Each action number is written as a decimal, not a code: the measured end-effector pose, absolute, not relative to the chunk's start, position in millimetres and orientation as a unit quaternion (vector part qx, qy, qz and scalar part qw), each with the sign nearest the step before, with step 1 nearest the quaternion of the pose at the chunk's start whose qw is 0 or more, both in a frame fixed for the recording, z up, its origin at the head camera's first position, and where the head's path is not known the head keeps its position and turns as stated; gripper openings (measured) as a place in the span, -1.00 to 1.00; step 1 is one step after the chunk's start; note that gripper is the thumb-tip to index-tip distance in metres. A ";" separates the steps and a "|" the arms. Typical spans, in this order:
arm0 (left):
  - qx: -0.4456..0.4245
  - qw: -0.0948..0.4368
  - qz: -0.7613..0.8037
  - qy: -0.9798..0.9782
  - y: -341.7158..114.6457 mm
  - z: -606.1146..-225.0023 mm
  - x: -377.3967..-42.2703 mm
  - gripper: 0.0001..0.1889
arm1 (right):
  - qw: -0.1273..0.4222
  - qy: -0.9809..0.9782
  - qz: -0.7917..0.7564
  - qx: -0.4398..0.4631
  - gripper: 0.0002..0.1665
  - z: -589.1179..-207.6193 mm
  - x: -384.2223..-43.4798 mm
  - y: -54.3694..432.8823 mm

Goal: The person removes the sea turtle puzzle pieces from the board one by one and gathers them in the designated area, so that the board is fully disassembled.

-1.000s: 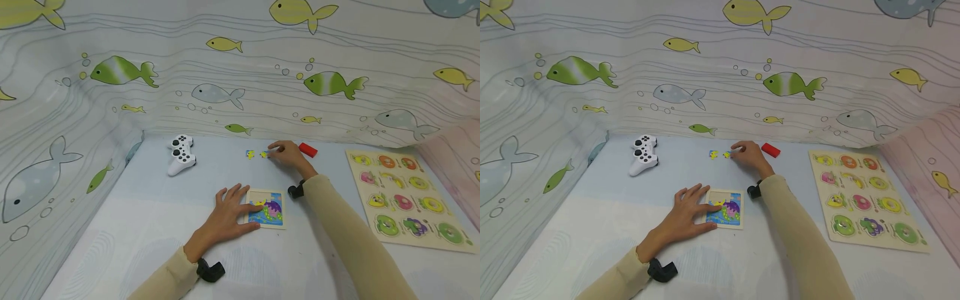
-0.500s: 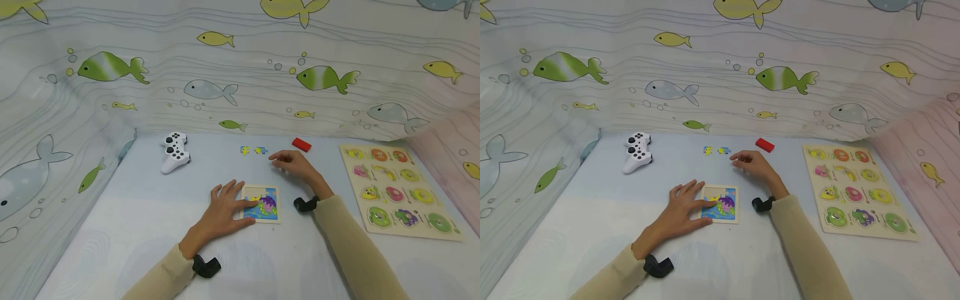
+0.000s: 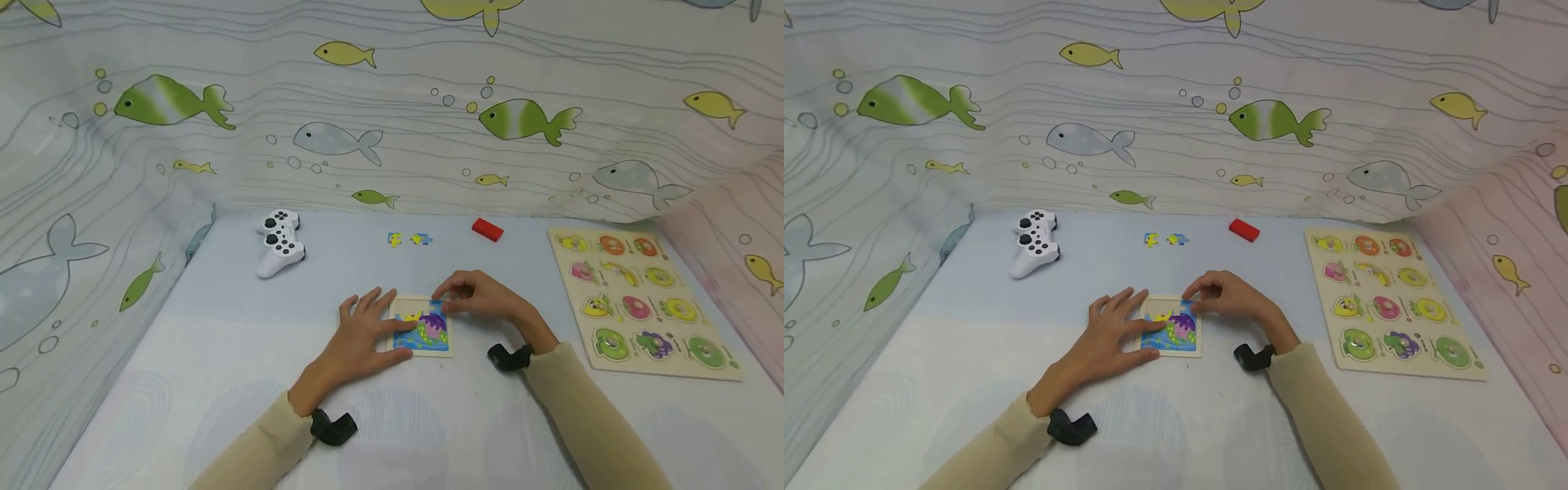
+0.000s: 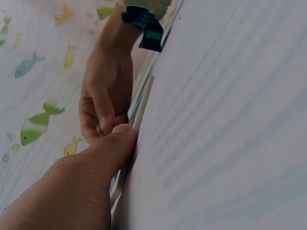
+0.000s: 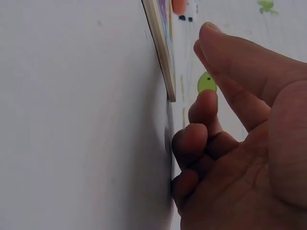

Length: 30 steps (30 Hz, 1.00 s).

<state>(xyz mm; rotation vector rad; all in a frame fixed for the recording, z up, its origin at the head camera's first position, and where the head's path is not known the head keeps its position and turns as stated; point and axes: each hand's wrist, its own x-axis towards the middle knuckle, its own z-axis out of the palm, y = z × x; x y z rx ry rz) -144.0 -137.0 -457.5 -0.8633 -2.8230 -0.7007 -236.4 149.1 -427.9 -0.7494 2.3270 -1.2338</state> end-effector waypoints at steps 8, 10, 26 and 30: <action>-0.292 0.053 -0.235 -0.926 -134.2 -454.5 -143.8 -0.51 | 0.201 0.842 -0.411 -0.287 -0.74 -427.3 -224.6 150.3; -0.289 0.051 -0.234 -0.927 -134.9 -454.4 -142.3 -0.51 | 0.199 0.846 -0.395 -0.297 -0.72 -427.9 -223.7 148.9; -0.288 0.052 -0.227 -0.929 -136.4 -454.5 -141.8 -0.54 | 0.163 0.866 -0.332 -0.338 -0.62 -426.2 -218.1 143.6; -0.289 0.053 -0.223 -0.930 -136.6 -454.3 -142.2 -0.54 | 0.160 0.869 -0.321 -0.340 -0.61 -425.0 -217.5 141.6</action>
